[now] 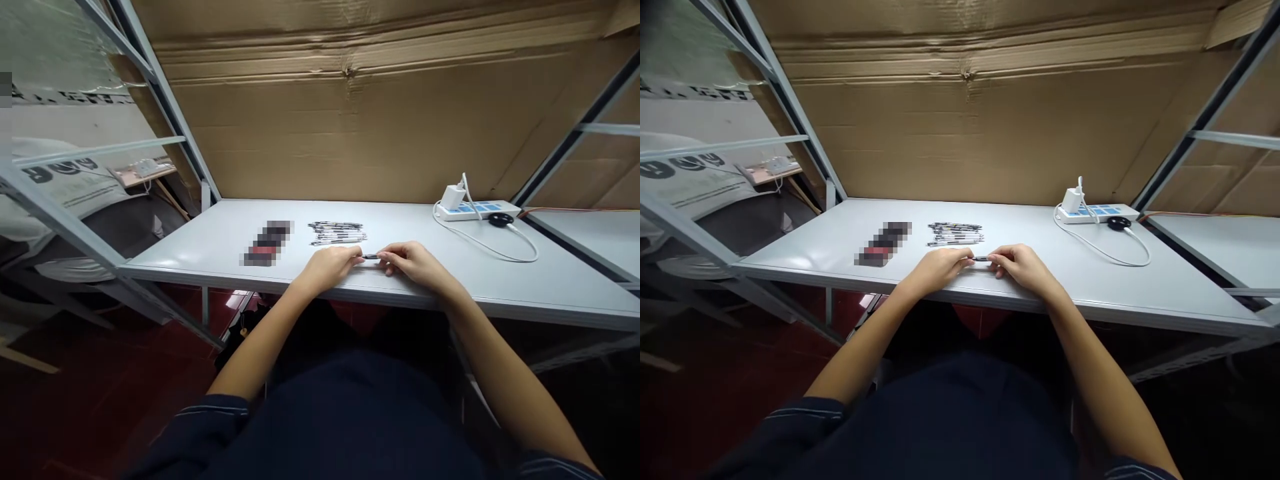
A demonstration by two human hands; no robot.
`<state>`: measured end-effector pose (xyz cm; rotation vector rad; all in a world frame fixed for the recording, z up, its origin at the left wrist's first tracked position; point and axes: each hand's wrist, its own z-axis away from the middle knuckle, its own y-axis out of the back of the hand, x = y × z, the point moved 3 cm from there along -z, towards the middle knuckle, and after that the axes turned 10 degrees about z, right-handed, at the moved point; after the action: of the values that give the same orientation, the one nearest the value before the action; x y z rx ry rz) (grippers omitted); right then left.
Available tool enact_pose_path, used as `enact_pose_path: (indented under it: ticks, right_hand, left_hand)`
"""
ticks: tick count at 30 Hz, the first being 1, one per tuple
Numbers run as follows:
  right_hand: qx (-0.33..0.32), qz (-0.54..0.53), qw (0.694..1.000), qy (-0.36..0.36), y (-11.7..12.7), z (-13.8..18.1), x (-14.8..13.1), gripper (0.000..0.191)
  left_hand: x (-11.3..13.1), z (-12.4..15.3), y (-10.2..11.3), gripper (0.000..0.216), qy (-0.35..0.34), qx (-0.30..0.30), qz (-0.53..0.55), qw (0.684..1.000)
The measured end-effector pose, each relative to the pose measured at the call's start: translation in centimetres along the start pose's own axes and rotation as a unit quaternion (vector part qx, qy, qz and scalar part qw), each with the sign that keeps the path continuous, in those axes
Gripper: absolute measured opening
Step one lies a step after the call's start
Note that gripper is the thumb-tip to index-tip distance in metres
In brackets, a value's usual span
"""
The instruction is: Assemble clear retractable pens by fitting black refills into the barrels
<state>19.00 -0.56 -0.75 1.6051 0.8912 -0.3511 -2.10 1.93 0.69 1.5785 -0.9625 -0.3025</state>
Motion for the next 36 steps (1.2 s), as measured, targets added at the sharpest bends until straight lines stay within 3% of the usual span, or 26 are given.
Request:
enact_pose_path:
  ticks: [5,11,14,17,24,27,31,36]
  right_hand:
    - [0.046,-0.016,0.999,0.003,-0.1,-0.4,-0.2,0.019]
    - [0.039,-0.042,0.998,0.003,-0.4,-0.3,-0.4,0.037]
    - [0.06,-0.048,0.997,0.013,-0.2,-0.3,-0.4,0.027]
    - [0.072,-0.052,0.996,0.021,-0.2,-0.2,-0.5,0.035]
    - [0.073,-0.038,0.996,0.037,-0.3,-0.1,-0.7,0.022]
    - [0.083,-0.027,0.995,0.047,-0.5,0.0,-1.0,0.035]
    - [0.073,0.012,0.996,0.044,-0.7,-0.1,-0.8,0.026]
    - [0.136,0.046,0.989,0.029,0.9,-0.3,1.1,0.013]
  left_hand:
    - [-0.2,-0.2,0.1,0.033,0.0,-0.005,-0.007,1.0]
    - [-0.1,-0.2,0.2,0.035,0.001,-0.006,-0.011,1.0]
    - [-0.2,-0.2,0.1,0.036,0.005,-0.004,-0.015,1.0]
    - [-0.1,-0.2,0.1,0.036,0.009,-0.004,-0.02,1.0]
    - [0.0,-0.1,0.1,0.036,0.008,-0.004,-0.029,1.0]
    - [0.0,-0.1,0.1,0.035,0.01,-0.002,-0.031,0.999]
    - [-0.2,-0.2,0.0,0.035,0.012,-0.001,-0.03,0.999]
    - [-0.8,-0.3,0.0,0.035,0.043,0.019,-0.029,0.998]
